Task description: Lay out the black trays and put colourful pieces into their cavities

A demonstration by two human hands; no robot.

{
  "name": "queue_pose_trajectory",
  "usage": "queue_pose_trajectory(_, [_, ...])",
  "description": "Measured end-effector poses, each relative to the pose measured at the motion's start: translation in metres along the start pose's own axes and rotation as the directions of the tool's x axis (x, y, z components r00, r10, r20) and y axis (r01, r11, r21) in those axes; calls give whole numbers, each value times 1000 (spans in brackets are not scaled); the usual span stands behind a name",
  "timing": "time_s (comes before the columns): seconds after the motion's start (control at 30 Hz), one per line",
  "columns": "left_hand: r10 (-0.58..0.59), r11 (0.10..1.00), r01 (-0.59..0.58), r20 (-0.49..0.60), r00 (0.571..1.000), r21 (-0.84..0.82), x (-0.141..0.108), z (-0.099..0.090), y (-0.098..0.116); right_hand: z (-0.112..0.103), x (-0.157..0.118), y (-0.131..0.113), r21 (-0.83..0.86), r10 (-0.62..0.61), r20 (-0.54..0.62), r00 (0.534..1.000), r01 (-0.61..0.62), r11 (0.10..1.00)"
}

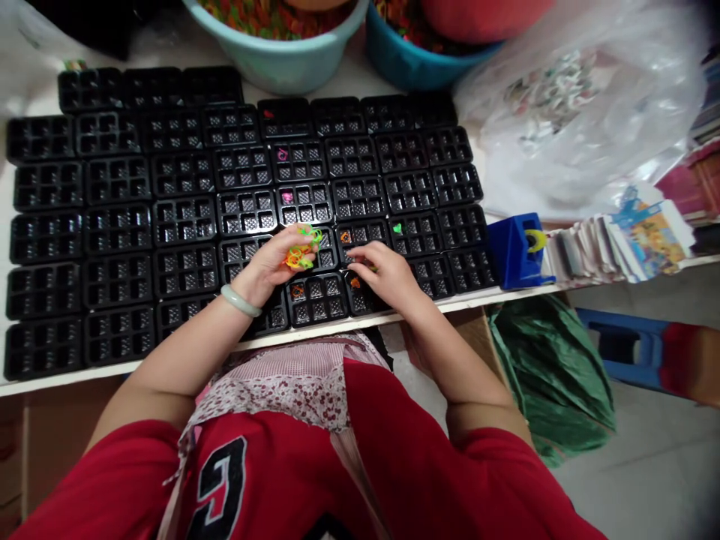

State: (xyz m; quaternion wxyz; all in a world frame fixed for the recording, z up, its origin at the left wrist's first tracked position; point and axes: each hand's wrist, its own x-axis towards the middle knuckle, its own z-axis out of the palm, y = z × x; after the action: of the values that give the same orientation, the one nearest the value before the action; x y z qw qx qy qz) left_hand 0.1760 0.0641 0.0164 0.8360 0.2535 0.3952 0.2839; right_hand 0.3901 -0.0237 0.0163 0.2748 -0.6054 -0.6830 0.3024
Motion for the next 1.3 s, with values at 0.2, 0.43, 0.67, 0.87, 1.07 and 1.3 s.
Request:
queue_pose_trajectory(0.2, [2, 1000, -2, 17, 1000, -6, 20, 14, 3, 13, 54, -7, 283, -8, -60, 998, 25, 959])
queue_pose_trajectory(0.43, [-15, 1000, 15, 21, 1000, -1, 45, 21, 24, 14, 91, 15, 509, 124, 12, 992, -113, 853])
queue_pose_trajectory(0.67, [62, 996, -62, 0, 998, -70, 72, 18, 44, -9, 134, 43, 241, 176, -155, 972, -135, 961])
queue_pose_trajectory(0.87, [85, 996, -86, -41, 996, -31, 80, 10, 51, -11, 153, 45, 9, 76, -133, 988, -75, 997])
queue_pose_trajectory(1.07, [120, 992, -118, -51, 991, 35, 94, 15, 57, 8, 158, 22, 317, -33, -112, 993, 68, 946])
queue_pose_trajectory(1.3, [106, 994, -105, -98, 990, 11, 108, 23, 69, -3, 173, 40, 531, 109, -70, 992, -55, 845])
